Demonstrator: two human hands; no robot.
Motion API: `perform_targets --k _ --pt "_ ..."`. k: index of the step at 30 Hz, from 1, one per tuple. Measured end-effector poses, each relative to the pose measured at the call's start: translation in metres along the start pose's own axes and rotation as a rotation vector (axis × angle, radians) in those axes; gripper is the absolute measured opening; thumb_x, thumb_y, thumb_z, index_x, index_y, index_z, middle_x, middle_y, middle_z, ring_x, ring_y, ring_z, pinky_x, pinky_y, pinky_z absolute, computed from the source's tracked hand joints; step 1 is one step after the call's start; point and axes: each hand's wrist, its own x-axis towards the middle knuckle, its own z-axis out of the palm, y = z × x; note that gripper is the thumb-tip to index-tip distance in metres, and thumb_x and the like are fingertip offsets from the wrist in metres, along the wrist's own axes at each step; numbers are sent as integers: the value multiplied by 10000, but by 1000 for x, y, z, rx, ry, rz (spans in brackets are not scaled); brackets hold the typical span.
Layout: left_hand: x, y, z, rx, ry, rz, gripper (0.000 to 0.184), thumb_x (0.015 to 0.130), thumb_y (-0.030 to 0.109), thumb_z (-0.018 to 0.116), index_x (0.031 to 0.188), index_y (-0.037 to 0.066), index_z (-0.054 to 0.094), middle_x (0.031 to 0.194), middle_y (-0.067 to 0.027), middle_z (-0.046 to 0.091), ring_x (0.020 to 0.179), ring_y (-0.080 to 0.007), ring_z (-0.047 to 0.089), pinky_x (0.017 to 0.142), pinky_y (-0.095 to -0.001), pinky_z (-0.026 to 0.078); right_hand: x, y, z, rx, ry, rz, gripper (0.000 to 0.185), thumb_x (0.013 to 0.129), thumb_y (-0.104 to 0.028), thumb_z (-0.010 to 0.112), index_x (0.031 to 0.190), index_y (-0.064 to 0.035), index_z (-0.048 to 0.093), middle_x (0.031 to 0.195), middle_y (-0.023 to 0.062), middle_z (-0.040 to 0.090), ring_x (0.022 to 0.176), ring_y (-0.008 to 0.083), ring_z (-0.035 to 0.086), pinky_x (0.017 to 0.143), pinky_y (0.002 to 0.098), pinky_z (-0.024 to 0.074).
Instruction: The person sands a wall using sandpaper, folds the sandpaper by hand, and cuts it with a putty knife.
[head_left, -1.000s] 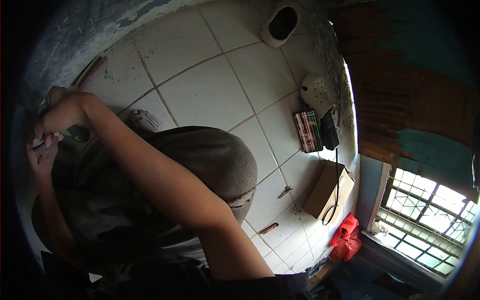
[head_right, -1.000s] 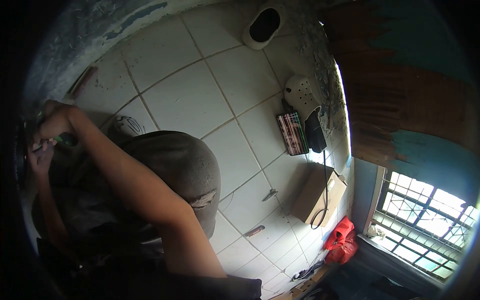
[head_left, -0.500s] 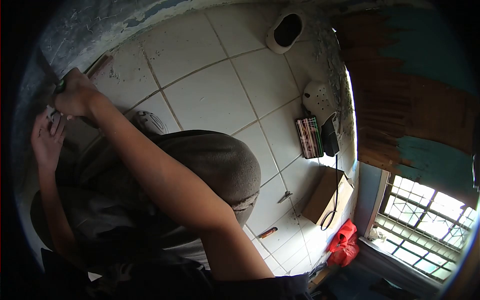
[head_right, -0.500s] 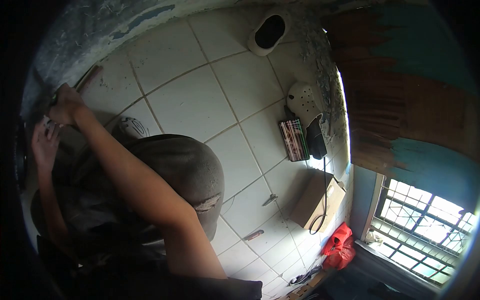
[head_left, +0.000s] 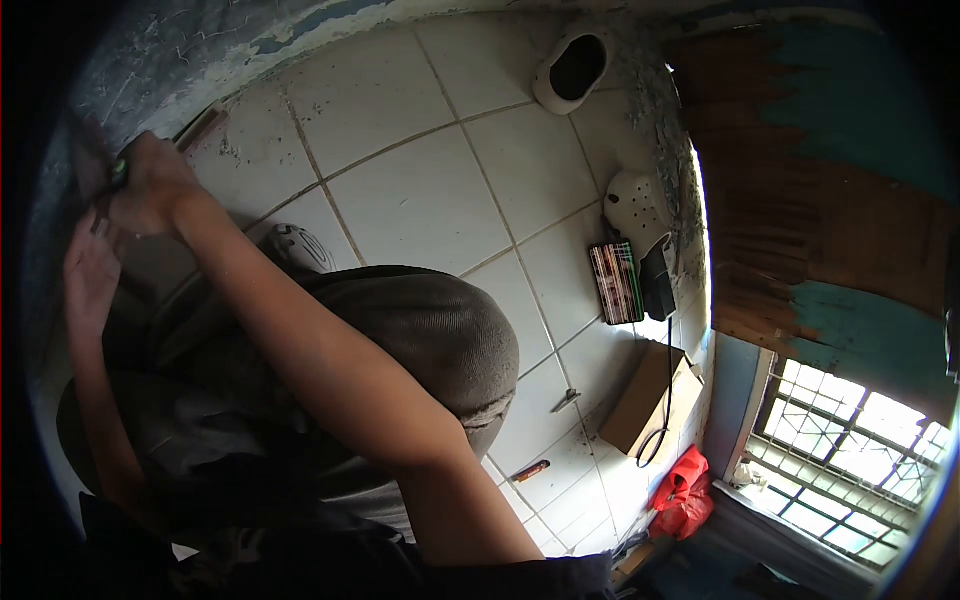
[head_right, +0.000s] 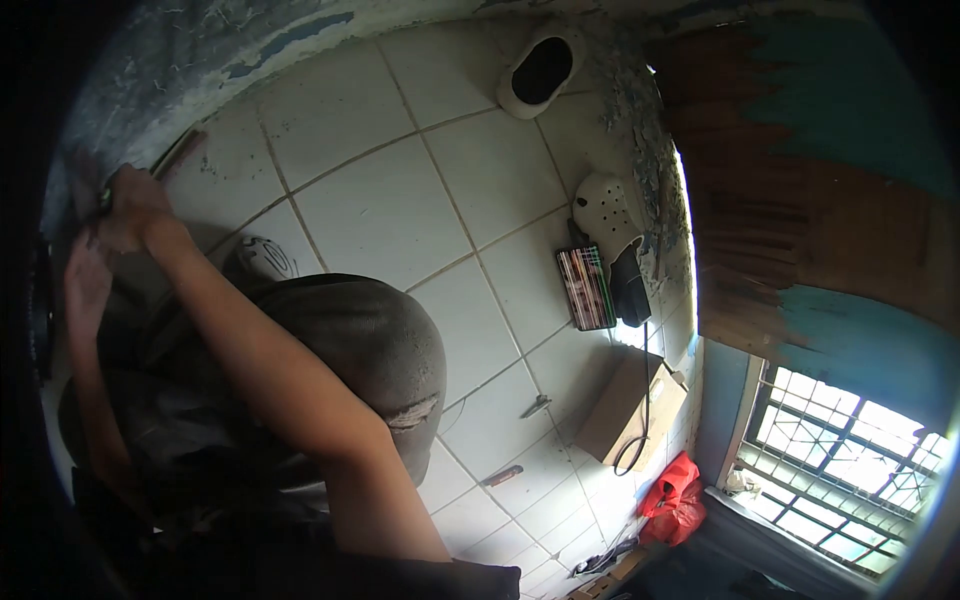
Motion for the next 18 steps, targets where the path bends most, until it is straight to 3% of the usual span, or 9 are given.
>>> perform_targets --k 1,2,3,5,9,12,16,17,18 --pt "1 -3 -6 225 49 164 364 895 215 453 1206 27 434 1196 -68 482 1108 -186 462 956 -347 351 0 0 1 -137 145 32 500 648 -252 667 969 103 523 942 254 584 917 325 586 759 352 482" --pt "3 -4 -6 452 96 327 399 890 188 469 1235 -1 403 1236 -83 453 1144 -188 442 978 -351 344 0 0 1 -134 148 32 500 648 -252 667 969 103 523 942 254 584 917 325 586 759 352 482" --pt "4 -6 6 454 90 322 399 890 188 469 1235 -1 403 1236 -83 453 1144 -188 442 978 -351 344 -1 -2 -2 -108 115 64 561 643 -278 676 1009 106 494 988 260 563 968 338 558 807 359 459" --pt "7 -12 37 729 386 379 463 876 150 500 1270 -40 346 1273 -99 421 1164 -170 418 984 -348 339 -1 -2 -7 -87 96 103 622 639 -305 684 1049 108 464 1034 265 543 1018 351 529 856 366 437" --pt "7 -10 28 738 440 374 479 872 154 517 1284 -15 343 1290 -80 412 1147 -161 431 972 -325 331 -3 -4 -10 -90 56 111 589 647 -295 674 1030 106 477 1016 274 547 1000 367 534 854 377 440" --pt "9 -12 52 1016 554 398 464 872 179 527 1274 2 378 1253 -72 452 1111 -155 457 939 -286 334 -2 -1 -7 -107 72 82 549 666 -303 658 1001 99 491 1007 273 550 991 370 535 850 387 440" --pt "15 -26 51 1498 419 710 380 870 197 530 1188 -2 470 1113 -80 546 1006 -147 508 874 -259 370 8 28 12 -202 157 25 483 717 -369 610 944 48 518 989 252 553 974 359 535 830 412 433" --pt "18 -36 54 1430 445 772 321 867 193 534 1128 9 506 1061 -74 556 961 -139 519 827 -263 399 0 22 1 -226 122 27 472 728 -382 598 942 31 520 985 240 554 969 354 534 827 418 429" --pt "16 -42 62 1386 573 608 262 858 178 541 1066 17 530 980 -56 565 880 -134 535 768 -264 423 -3 22 -4 -295 108 6 439 738 -360 602 948 16 515 966 214 558 951 356 533 809 428 427"
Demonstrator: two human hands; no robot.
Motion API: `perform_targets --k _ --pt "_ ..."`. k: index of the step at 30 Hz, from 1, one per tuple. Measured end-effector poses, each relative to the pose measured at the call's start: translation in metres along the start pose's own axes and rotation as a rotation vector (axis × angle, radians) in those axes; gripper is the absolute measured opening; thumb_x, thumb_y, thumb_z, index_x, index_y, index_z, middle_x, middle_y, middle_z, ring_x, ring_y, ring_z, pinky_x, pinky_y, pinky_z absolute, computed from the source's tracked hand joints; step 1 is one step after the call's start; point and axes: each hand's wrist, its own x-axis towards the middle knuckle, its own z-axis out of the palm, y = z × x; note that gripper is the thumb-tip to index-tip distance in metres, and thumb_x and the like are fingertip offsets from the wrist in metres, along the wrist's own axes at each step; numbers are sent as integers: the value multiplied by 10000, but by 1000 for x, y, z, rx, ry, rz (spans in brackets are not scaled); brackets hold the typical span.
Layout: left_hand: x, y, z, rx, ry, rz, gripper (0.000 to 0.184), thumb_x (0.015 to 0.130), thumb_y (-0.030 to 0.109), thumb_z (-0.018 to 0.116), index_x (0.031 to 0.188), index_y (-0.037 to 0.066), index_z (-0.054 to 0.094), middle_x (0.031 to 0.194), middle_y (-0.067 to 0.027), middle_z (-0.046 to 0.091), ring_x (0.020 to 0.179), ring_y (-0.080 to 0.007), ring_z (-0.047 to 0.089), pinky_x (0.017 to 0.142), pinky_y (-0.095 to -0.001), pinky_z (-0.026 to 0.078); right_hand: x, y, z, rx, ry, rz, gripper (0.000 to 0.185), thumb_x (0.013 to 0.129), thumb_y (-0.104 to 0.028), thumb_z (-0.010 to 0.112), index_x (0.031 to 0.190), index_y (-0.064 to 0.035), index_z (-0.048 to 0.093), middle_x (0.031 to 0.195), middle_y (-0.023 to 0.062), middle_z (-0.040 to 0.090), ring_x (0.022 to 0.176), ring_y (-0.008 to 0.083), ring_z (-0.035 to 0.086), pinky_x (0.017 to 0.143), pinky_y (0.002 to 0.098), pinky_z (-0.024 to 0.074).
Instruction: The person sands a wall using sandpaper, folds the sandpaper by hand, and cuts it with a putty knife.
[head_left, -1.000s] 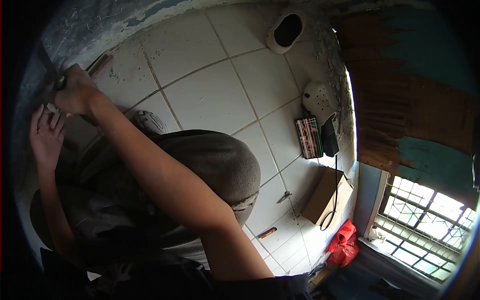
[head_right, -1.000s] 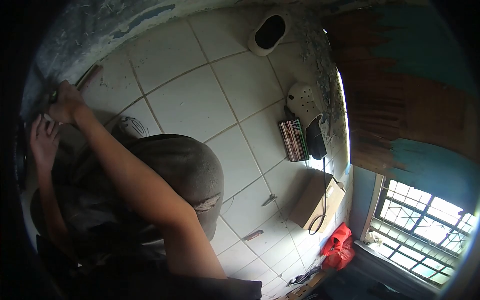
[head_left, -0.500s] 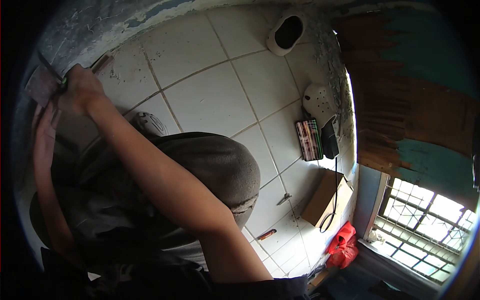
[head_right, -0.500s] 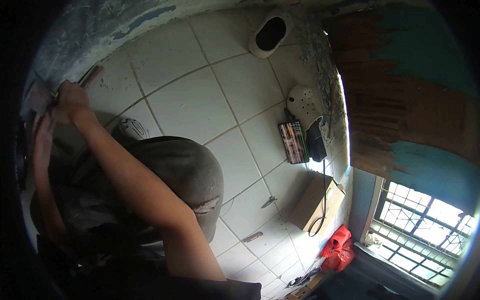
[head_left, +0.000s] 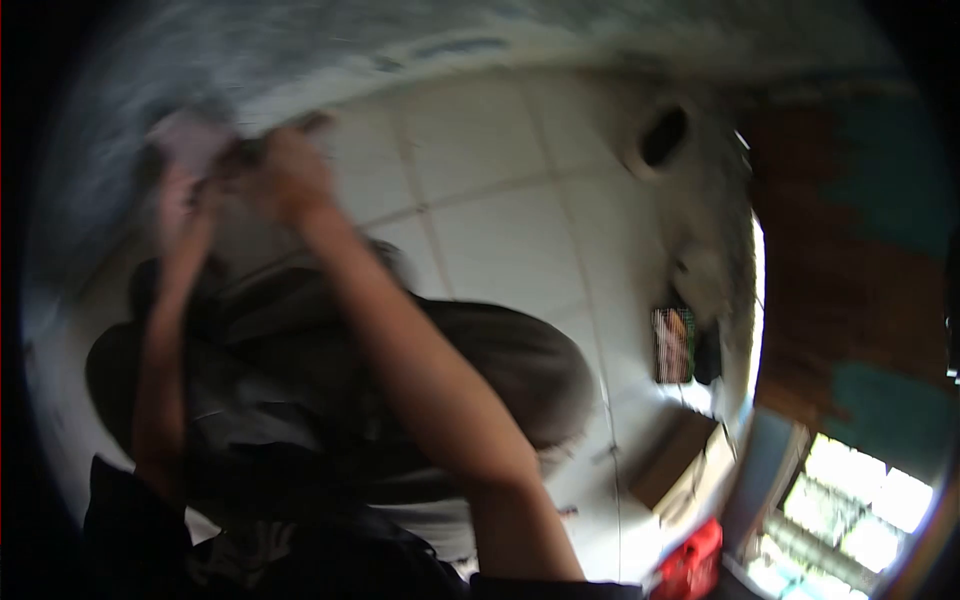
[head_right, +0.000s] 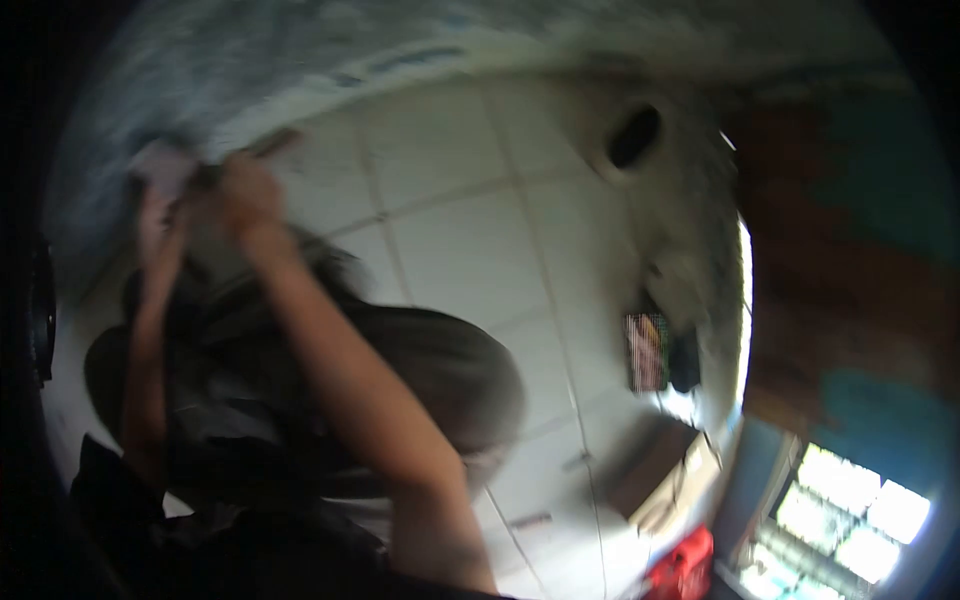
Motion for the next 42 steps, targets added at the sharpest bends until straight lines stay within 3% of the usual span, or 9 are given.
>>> perform_targets --k 1,4,8,9,14,16,21,38,42 --pt "7 9 9 -160 -44 253 256 848 166 551 1063 33 513 916 -38 564 811 -111 543 693 -252 438 2 6 4 -73 66 -65 413 743 -348 612 966 -14 515 948 205 560 923 361 535 784 434 427" --pt "4 35 10 -581 -130 -322 200 809 154 572 996 99 530 896 -21 594 773 -112 571 604 -243 444 2 8 -10 -102 103 -174 420 744 -370 623 1011 -65 513 859 166 606 798 350 582 696 449 456" --pt "8 45 1 -724 -282 -568 350 780 241 646 1064 87 512 930 -39 618 827 -142 598 652 -288 446 -4 -27 -33 -221 16 5 375 765 -400 616 1001 -119 537 730 157 628 710 345 611 612 428 453" --pt "10 52 -3 -742 -305 -553 352 781 231 649 1061 83 496 930 -38 634 816 -140 624 604 -257 450 -1 -17 -30 -228 120 -157 354 770 -322 647 968 -45 551 622 137 557 512 239 520 522 349 417" --pt "15 49 -5 -768 -314 -556 290 818 282 602 1011 72 545 943 -23 627 896 -117 597 645 -257 471 -4 -22 -39 -246 62 -160 339 838 -349 550 909 -20 589 568 110 512 483 198 484 521 335 408" --pt "16 47 -7 -814 -274 -600 290 822 270 592 1019 62 546 962 -25 621 917 -120 587 677 -268 482 -3 -22 -40 -257 -100 13 338 849 -409 490 961 -104 583 785 161 624 785 353 598 659 409 455" --pt "18 37 -6 -891 -159 -525 273 834 128 564 1078 12 523 987 -66 598 947 -149 570 744 -269 524 -8 -40 -50 -25 -229 193 616 877 -569 296 820 -16 561 491 40 388 391 130 393 404 302 348" --pt "30 36 -15 -1030 -8 -524 280 850 92 538 1122 38 498 1008 -56 568 918 -144 564 794 -292 524 -13 -41 -38 -42 -283 271 629 879 -577 289 709 -16 519 439 23 350 379 130 387 388 299 330" --pt "41 39 -23 -767 21 -184 259 828 86 569 1078 26 538 995 -67 592 908 -147 576 814 -296 495 -11 -29 -31 -137 -197 89 575 905 -511 299 722 -12 520 452 58 372 423 164 422 455 334 355"
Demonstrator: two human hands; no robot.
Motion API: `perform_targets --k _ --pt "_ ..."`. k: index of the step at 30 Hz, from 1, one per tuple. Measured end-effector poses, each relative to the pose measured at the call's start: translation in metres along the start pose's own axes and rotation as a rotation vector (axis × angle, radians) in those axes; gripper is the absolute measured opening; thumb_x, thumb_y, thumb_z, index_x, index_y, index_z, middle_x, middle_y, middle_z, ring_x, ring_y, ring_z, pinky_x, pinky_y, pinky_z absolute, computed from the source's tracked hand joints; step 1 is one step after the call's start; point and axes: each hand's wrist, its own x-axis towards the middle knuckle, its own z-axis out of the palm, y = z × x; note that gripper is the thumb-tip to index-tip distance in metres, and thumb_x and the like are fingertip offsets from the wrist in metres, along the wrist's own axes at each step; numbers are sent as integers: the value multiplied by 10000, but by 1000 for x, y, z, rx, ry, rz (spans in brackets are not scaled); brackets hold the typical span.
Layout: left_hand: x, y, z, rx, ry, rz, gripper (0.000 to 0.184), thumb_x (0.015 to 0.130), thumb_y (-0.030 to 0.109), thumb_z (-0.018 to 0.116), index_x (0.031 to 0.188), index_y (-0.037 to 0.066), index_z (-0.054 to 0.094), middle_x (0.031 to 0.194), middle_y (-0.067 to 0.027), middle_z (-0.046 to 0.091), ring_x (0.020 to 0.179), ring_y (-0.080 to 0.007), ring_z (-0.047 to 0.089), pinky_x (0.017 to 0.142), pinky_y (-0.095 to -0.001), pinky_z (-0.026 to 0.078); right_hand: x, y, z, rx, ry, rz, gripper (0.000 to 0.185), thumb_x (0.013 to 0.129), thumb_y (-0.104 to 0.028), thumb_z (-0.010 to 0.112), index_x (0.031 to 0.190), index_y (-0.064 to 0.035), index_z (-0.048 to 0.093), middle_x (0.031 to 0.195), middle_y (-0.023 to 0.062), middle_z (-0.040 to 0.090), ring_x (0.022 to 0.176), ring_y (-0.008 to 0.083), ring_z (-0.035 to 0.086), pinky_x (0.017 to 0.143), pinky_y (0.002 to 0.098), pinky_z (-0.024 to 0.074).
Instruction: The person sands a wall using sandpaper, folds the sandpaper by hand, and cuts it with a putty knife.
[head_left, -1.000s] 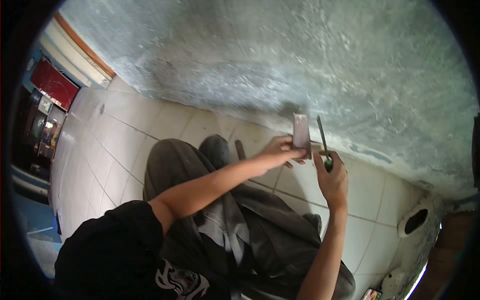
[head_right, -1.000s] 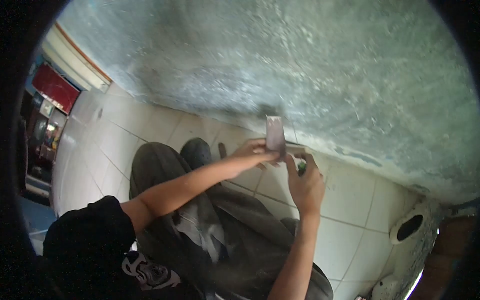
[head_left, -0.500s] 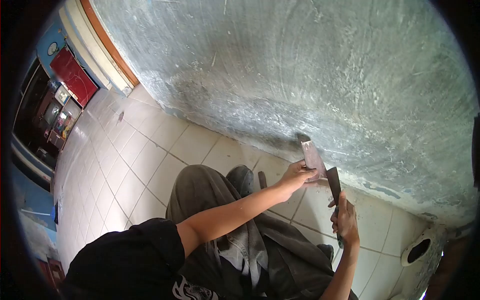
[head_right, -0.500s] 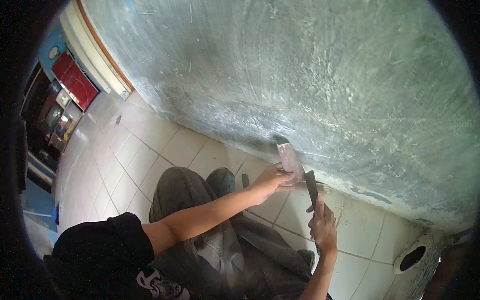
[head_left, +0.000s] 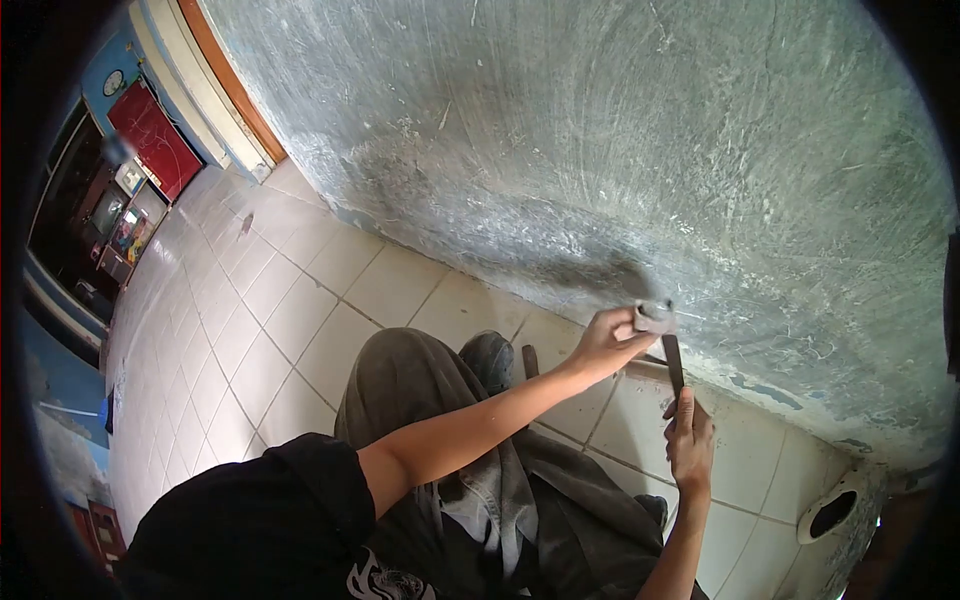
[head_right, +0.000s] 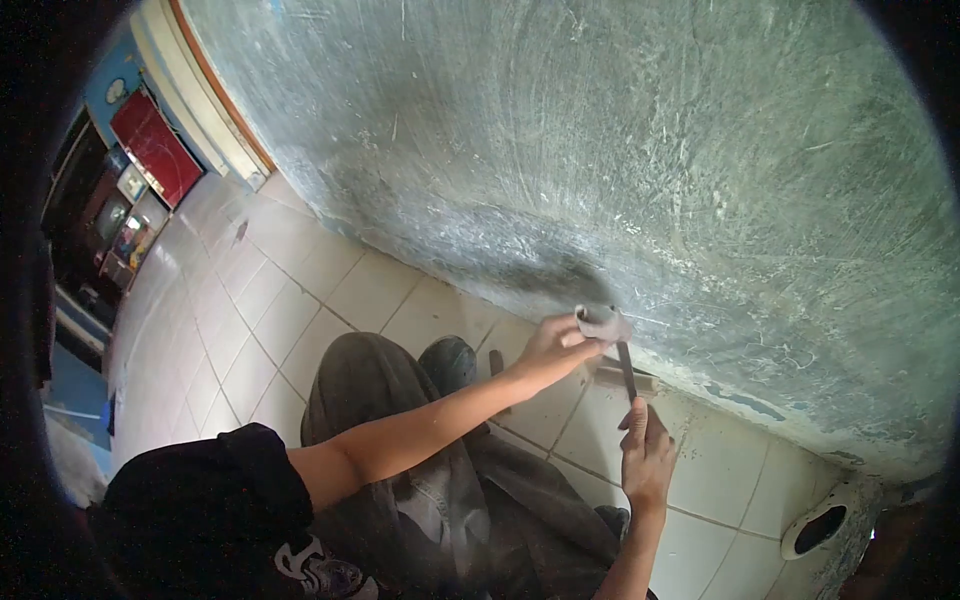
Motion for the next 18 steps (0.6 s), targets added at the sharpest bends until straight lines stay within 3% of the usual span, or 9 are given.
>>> perform_targets --k 1,2,6,7,8,9,12,16,18 --pt "4 9 -3 219 -68 262 250 820 89 582 1059 24 553 996 -69 597 910 -143 575 826 -303 482 -1 -4 3 -17 107 -133 572 906 -510 297 717 -15 511 456 44 372 416 146 403 432 320 333" --pt "6 18 -3 221 -87 389 210 808 102 601 1001 21 585 986 -64 598 903 -120 562 838 -295 462 -1 -7 6 -35 216 -268 568 907 -510 295 713 -18 503 460 31 371 410 129 384 408 306 310" --pt "15 23 -9 72 -13 386 215 812 135 585 1001 31 585 977 -58 595 897 -113 559 815 -273 466 -5 -10 12 -88 255 -257 490 930 -427 311 772 -18 530 488 68 413 446 174 410 455 332 331" --pt "20 15 -18 134 16 269 230 820 158 574 1010 30 577 976 -58 591 901 -118 561 803 -285 477 -5 -10 12 -89 254 -259 490 930 -427 311 772 -18 530 488 68 413 446 174 410 455 332 331" --pt "24 6 -23 196 43 155 246 827 181 562 1020 28 569 975 -57 588 905 -124 562 791 -297 487 -5 -10 12 -123 249 -247 461 926 -415 330 805 -24 543 542 115 479 515 266 478 508 380 368" --pt "21 7 -19 -101 75 154 258 827 200 548 984 -3 566 953 -70 583 890 -139 572 754 -311 507 -5 -11 11 -157 247 -235 434 922 -404 349 838 -30 556 595 161 544 584 359 546 561 429 405" --pt "16 6 -19 -259 125 -38 251 823 162 537 998 -18 546 995 -80 553 937 -181 561 797 -322 493 -5 -9 10 -211 264 -258 410 914 -400 380 856 -32 550 610 167 552 601 379 544 565 440 406" --pt "17 4 -22 -231 148 -112 242 814 192 516 953 -2 557 949 -67 543 935 -181 545 822 -346 470 -6 -14 6 -224 274 -255 381 909 -393 401 869 -42 545 606 167 548 595 376 543 562 438 406" --pt "15 3 -25 -188 126 -102 239 808 203 514 935 6 561 939 -62 541 929 -176 539 836 -350 455 -7 -16 5 -177 318 -301 404 930 -382 357 841 -35 546 555 132 480 508 282 469 519 377 366"
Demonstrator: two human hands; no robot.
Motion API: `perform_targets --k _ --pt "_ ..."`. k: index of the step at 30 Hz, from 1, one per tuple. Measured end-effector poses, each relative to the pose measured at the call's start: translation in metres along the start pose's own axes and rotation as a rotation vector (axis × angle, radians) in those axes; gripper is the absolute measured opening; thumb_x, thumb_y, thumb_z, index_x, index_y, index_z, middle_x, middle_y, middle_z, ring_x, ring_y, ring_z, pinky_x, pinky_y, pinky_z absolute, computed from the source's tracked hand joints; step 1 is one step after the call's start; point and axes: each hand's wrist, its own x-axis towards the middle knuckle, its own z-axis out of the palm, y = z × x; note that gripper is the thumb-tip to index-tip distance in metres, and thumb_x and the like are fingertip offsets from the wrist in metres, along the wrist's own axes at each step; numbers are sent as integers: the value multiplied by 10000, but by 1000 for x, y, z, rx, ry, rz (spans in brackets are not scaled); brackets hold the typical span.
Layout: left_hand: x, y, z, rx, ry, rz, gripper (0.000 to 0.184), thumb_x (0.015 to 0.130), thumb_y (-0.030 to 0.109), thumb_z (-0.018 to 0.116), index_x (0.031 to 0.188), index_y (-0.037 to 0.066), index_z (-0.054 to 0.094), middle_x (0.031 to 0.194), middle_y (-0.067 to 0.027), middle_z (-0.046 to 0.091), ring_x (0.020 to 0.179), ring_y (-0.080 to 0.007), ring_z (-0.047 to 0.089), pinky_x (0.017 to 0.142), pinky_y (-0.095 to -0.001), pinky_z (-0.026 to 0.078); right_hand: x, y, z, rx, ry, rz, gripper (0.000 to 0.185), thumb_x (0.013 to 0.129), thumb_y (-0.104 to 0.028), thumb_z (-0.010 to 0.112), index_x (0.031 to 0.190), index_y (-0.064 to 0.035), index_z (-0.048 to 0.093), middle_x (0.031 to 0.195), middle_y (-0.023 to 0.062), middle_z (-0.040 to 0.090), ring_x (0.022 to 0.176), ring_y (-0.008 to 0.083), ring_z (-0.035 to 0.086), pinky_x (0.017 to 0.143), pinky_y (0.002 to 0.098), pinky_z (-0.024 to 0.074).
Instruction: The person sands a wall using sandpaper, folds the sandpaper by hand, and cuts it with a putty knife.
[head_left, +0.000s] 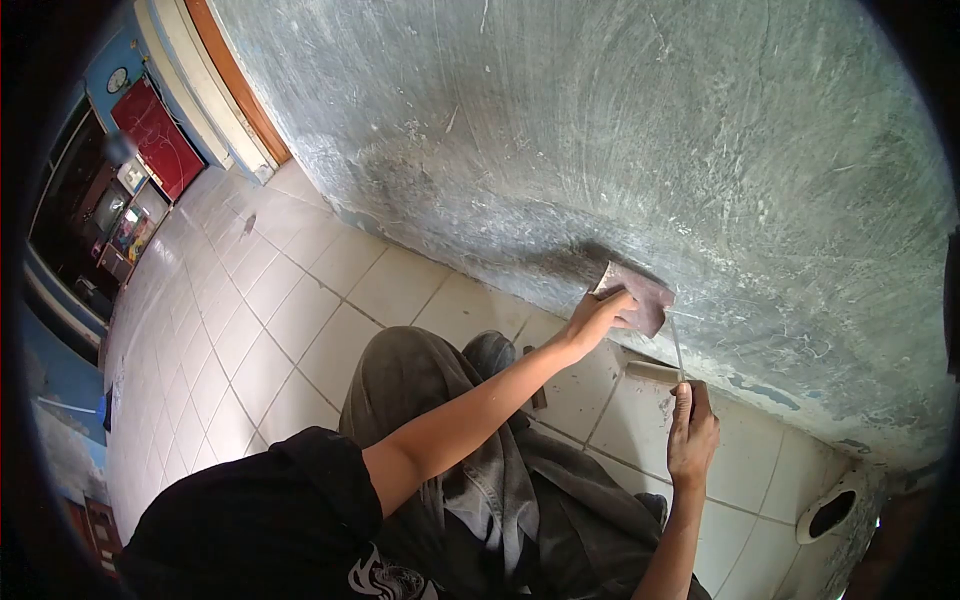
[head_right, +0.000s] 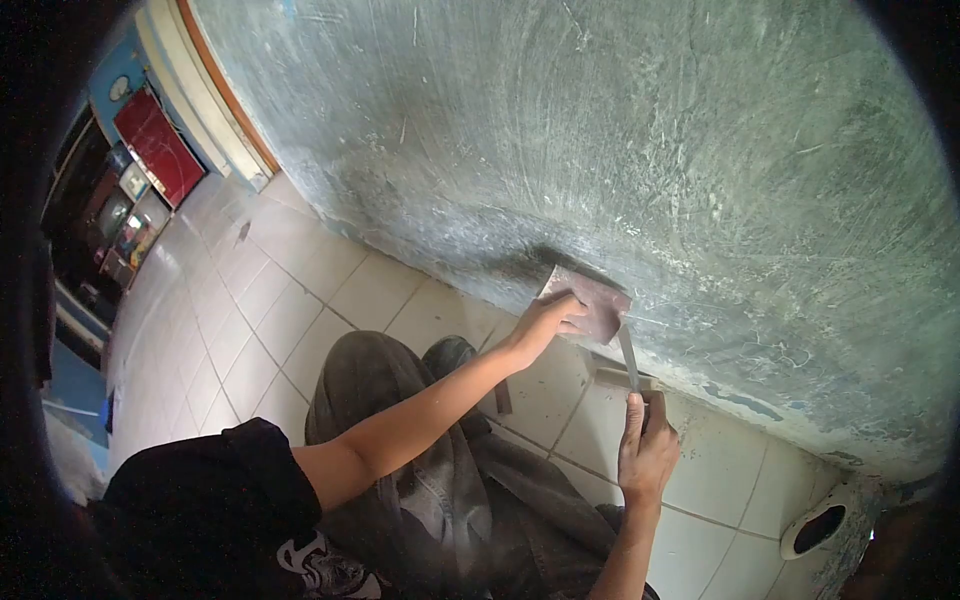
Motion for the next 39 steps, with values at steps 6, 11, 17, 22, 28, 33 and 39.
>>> perform_targets --k 6,11,17,22,28,33,39 --pt "-1 1 0 9 -34 -5 203 789 212 502 856 29 557 902 -48 533 899 -161 524 847 -355 414 0 5 -2 -87 -5 -15 460 921 -439 333 831 -36 537 527 115 462 485 248 464 509 361 362" --pt "-3 6 1 18 -36 -6 175 764 216 510 819 53 545 878 -33 522 852 -138 508 774 -319 402 2 11 -3 -31 -41 59 472 916 -447 332 800 -38 538 489 79 431 457 184 432 489 331 347" --pt "-4 5 -1 108 -16 -23 150 741 224 522 794 86 540 833 4 503 783 -94 453 695 -272 354 1 9 -8 56 -120 42 439 907 -399 366 778 -22 551 551 111 476 536 254 468 539 364 372" --pt "-6 8 2 97 -4 -38 133 726 223 526 779 103 541 795 27 504 780 -84 459 689 -261 349 2 13 -8 44 -145 46 403 894 -355 406 752 -15 569 634 171 554 621 360 540 608 410 416" --pt "-7 8 6 110 47 2 189 718 252 539 708 64 529 743 -14 524 719 -118 478 641 -301 393 1 19 -3 45 -65 -65 494 905 -412 357 661 -21 535 463 56 415 448 155 416 467 315 333" --pt "-8 9 4 164 -11 -3 164 725 245 530 758 84 531 768 9 508 731 -96 451 639 -275 357 0 19 -3 19 -69 -68 488 906 -407 359 665 -24 543 469 61 431 452 166 434 476 322 347" --pt "-11 12 5 187 -23 -35 162 748 255 514 796 103 546 822 21 512 774 -88 450 684 -253 342 0 12 -9 21 -135 14 412 884 -376 424 723 -28 576 609 165 559 612 363 551 585 416 421"
